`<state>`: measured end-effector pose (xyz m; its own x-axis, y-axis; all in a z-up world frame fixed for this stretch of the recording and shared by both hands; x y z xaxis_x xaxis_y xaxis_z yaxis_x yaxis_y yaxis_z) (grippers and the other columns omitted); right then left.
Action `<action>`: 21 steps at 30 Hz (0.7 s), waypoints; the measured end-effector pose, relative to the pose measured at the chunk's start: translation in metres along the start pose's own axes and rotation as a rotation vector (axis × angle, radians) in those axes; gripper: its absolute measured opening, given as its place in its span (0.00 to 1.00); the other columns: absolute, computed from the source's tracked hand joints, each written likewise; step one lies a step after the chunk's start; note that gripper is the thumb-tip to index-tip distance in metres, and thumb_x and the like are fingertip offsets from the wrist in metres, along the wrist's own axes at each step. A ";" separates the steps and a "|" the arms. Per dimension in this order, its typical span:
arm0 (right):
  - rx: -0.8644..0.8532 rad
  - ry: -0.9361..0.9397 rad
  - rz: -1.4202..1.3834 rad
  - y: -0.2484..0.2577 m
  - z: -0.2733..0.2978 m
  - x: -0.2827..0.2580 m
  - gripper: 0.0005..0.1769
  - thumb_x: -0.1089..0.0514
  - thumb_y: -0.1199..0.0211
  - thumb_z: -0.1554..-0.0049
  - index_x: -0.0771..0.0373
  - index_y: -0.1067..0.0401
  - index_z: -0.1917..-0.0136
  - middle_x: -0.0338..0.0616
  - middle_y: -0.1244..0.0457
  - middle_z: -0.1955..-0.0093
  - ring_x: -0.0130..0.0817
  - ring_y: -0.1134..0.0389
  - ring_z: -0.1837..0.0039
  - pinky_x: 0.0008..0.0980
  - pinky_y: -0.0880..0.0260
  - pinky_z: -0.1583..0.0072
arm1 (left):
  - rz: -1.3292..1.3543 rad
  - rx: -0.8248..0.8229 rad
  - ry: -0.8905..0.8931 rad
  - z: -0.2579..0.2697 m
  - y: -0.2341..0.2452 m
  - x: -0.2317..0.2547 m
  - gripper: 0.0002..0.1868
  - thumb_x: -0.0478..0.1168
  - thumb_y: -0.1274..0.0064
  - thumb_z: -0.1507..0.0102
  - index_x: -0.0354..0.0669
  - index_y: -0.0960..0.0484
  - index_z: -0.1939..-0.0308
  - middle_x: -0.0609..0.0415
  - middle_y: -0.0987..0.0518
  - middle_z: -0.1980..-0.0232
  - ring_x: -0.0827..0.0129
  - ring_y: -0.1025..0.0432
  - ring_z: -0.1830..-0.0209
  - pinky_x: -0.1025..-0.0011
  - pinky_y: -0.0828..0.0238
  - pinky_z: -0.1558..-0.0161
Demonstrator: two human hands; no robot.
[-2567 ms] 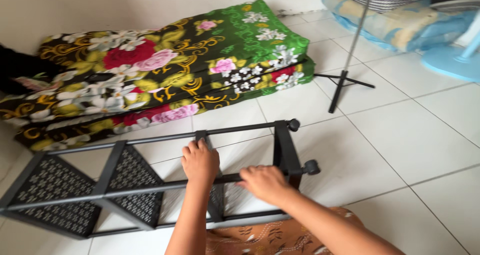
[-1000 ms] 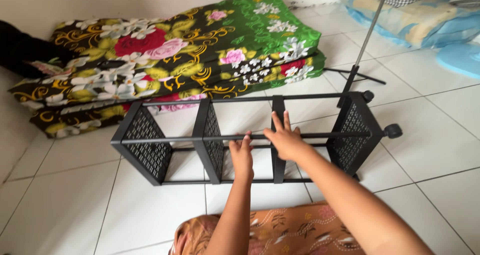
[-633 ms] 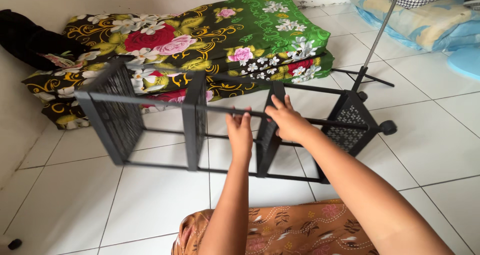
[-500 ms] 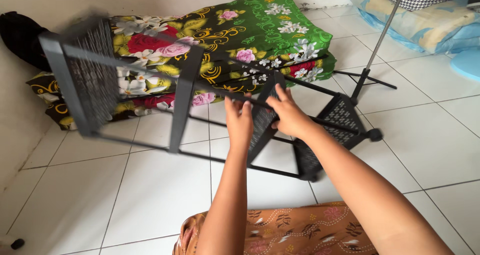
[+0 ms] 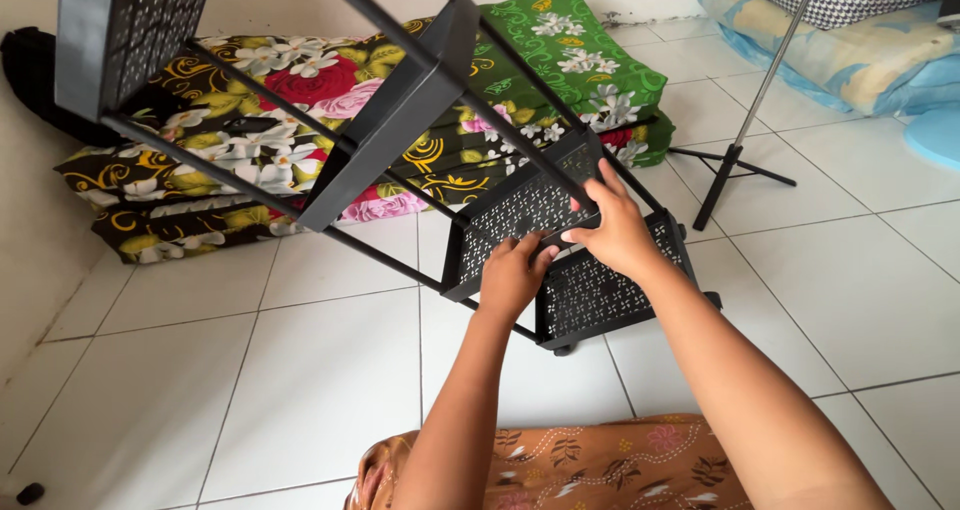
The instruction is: The person assembles a black metal shelving unit on the floor. They connect the frame pieces, insert the perforated shelves, and attach caster wheels to the base. The unit is then stood upright and adjusted.
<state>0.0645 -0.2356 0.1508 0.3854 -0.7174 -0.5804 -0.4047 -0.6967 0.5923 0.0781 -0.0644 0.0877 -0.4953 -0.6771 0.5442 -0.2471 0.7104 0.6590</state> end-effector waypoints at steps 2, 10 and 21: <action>0.013 -0.014 0.001 0.006 0.003 0.008 0.28 0.61 0.19 0.63 0.59 0.32 0.53 0.67 0.53 0.19 0.55 0.49 0.20 0.43 0.36 0.32 | 0.070 0.003 0.030 0.002 -0.006 0.001 0.19 0.56 0.44 0.35 0.56 0.15 0.45 0.47 0.22 0.63 0.53 0.25 0.61 0.58 0.28 0.56; 0.031 0.033 -0.106 0.021 0.014 0.050 0.28 0.62 0.18 0.60 0.62 0.33 0.52 0.58 0.42 0.23 0.45 0.52 0.16 0.39 0.39 0.29 | 0.074 -0.094 -0.105 -0.005 -0.012 0.031 0.17 0.52 0.45 0.37 0.65 0.15 0.44 0.51 0.26 0.68 0.56 0.27 0.61 0.59 0.31 0.56; -0.010 -0.133 -0.349 -0.004 0.038 0.095 0.37 0.62 0.19 0.56 0.64 0.36 0.39 0.31 0.44 0.52 0.24 0.40 0.49 0.25 0.34 0.45 | -0.043 -0.215 -0.112 -0.004 -0.021 0.026 0.16 0.56 0.47 0.37 0.73 0.15 0.46 0.56 0.23 0.62 0.61 0.26 0.54 0.57 0.35 0.48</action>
<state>0.0713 -0.3011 0.0719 0.3869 -0.4304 -0.8155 -0.2601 -0.8994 0.3512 0.0735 -0.0972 0.0899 -0.5802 -0.6719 0.4605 -0.0928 0.6161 0.7821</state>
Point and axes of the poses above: each hand's wrist, its own z-axis away from the middle knuckle, its own y-axis out of the back of the hand, x = y × z, the point moved 7 cm from there along -z, towards the middle knuckle
